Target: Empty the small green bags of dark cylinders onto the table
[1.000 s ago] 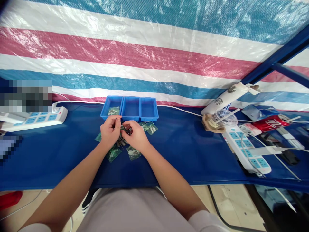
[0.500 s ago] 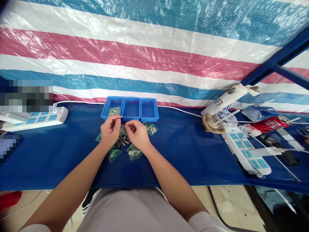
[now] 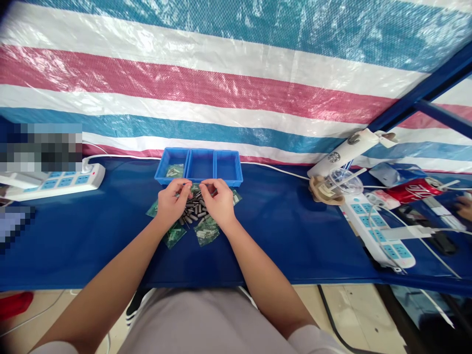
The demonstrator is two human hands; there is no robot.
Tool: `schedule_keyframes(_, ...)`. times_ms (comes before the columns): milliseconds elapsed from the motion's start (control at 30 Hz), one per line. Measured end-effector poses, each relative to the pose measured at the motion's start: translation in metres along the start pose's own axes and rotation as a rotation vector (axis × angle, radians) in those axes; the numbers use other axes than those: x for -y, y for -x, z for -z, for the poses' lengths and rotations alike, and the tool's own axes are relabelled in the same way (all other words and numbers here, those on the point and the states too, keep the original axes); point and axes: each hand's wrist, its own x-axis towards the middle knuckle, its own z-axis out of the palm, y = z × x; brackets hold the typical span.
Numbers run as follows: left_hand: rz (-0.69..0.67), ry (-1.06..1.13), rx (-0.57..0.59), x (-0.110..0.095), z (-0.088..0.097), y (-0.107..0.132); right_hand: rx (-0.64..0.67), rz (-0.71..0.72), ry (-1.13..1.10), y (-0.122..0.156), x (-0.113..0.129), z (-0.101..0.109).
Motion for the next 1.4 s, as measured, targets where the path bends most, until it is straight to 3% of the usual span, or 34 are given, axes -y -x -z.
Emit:
schedule_keyframes(133, 0.011, 0.065, -0.023, 0.000, 0.001, 0.001, 0.033, -0.083, -0.087, 0.002, 0.002, -0.001)
schedule_keyframes(400, -0.026, 0.033, -0.031, -0.002, 0.002, 0.000, -0.037, 0.003, -0.121, 0.003, 0.002, -0.002)
schedule_keyframes(633, -0.016, 0.039, -0.076, 0.004, -0.003, 0.002, -0.054, -0.015, -0.223, 0.001, -0.005, -0.005)
schedule_keyframes(967, 0.061, 0.089, 0.015, 0.001, 0.000, 0.003, -0.039, -0.066, -0.219, 0.001, -0.003, -0.004)
schedule_keyframes(1067, 0.013, 0.057, -0.023, 0.001, 0.000, 0.002, -0.045, -0.095, -0.232, 0.001, -0.004, -0.005)
schedule_keyframes(1267, -0.139, -0.051, -0.142, -0.003, 0.003, -0.005, -0.088, -0.021, -0.207, 0.000, -0.009, -0.005)
schedule_keyframes(1400, -0.108, -0.047, -0.134, -0.004, 0.004, -0.005, -0.039, -0.135, -0.309, -0.001, -0.010, -0.006)
